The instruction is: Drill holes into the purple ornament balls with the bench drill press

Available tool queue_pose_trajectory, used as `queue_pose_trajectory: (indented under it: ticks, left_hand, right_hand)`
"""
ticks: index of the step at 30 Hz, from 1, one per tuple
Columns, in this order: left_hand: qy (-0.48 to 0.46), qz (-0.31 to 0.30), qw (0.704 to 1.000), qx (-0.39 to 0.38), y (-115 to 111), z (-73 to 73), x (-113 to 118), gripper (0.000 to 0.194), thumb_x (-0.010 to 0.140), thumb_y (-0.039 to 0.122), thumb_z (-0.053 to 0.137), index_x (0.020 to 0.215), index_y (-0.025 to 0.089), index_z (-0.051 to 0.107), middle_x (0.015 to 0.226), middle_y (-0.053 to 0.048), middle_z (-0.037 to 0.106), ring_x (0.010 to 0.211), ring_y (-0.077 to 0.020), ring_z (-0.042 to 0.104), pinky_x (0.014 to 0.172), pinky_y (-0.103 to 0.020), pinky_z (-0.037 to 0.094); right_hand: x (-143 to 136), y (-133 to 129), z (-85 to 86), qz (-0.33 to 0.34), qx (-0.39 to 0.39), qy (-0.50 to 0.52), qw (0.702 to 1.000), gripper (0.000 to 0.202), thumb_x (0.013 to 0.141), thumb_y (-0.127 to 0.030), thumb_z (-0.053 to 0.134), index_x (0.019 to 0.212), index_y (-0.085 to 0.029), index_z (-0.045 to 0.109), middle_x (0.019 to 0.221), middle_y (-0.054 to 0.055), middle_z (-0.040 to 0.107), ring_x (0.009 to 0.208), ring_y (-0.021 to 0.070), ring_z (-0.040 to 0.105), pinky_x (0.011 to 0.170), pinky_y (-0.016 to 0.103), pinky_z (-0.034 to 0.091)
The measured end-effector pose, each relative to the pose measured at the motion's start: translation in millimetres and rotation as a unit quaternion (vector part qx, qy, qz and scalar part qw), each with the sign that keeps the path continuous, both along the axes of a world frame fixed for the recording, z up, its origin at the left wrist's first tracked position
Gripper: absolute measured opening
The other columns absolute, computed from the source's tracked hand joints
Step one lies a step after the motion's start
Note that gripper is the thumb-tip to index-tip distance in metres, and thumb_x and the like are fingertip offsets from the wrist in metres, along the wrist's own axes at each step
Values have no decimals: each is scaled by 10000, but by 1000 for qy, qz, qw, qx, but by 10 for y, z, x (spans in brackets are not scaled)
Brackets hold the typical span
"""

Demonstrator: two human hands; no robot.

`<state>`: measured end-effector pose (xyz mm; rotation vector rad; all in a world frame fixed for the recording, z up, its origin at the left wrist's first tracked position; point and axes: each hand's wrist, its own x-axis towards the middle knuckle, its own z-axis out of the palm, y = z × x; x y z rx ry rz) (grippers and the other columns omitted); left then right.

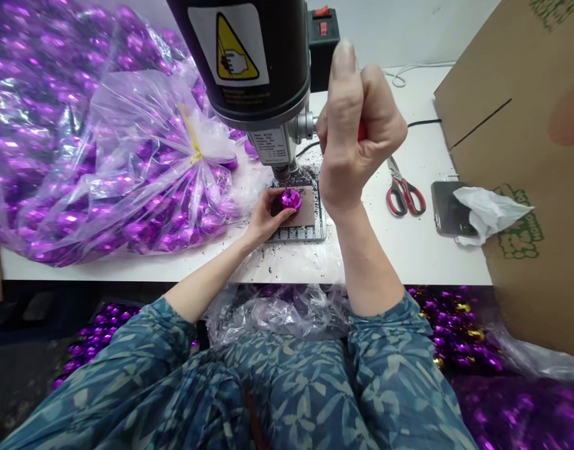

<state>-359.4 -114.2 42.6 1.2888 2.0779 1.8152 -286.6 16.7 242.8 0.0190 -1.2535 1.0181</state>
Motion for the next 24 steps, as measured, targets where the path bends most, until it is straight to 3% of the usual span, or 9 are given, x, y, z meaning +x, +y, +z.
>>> queue_pose_trajectory:
  ticks: [2,7,10,16,24]
  left_hand:
    - [13,1,1000,0,0,-10,-9,567,931,562,792,1343,247,564,1306,-99,738,1235,-252,738,1076,-420,599]
    - [8,3,1000,-7,0,8,-9,549,934,551,792,1328,242,568,1303,-110,737,1242,-257,735,1088,-426,593]
    - [6,6,1000,-8,1,21,-3,535,926,529,806,1311,240,572,1295,-109,741,1236,-259,738,1080,-430,594]
    - [-7,1,1000,-11,-6,26,0,541,933,542,795,1318,239,566,1331,-120,732,1263,-263,725,1093,-440,583]
    - [-9,1,1000,-15,-9,45,12,537,932,532,799,1321,241,572,1332,-122,731,1264,-269,724,1088,-447,586]
  right_hand:
    - [-7,-6,-82,-38,9,-21,999,576,945,-716,432,677,-212,354,553,-51,246,462,32,243,499,270,276]
    - [-28,-6,-221,-10,-2,84,996,558,966,-544,605,661,-203,286,550,-52,124,455,23,198,467,245,208]
    - [-32,15,-292,-11,5,91,996,564,977,-488,600,661,-194,237,546,-45,88,442,16,194,471,235,192]
    - [-95,106,-439,-21,25,99,995,679,934,-609,603,669,-194,135,518,-52,10,418,18,55,440,270,140]
    - [-64,130,-623,-48,25,47,997,651,966,-643,493,609,-190,192,482,-44,84,421,38,156,491,274,284]
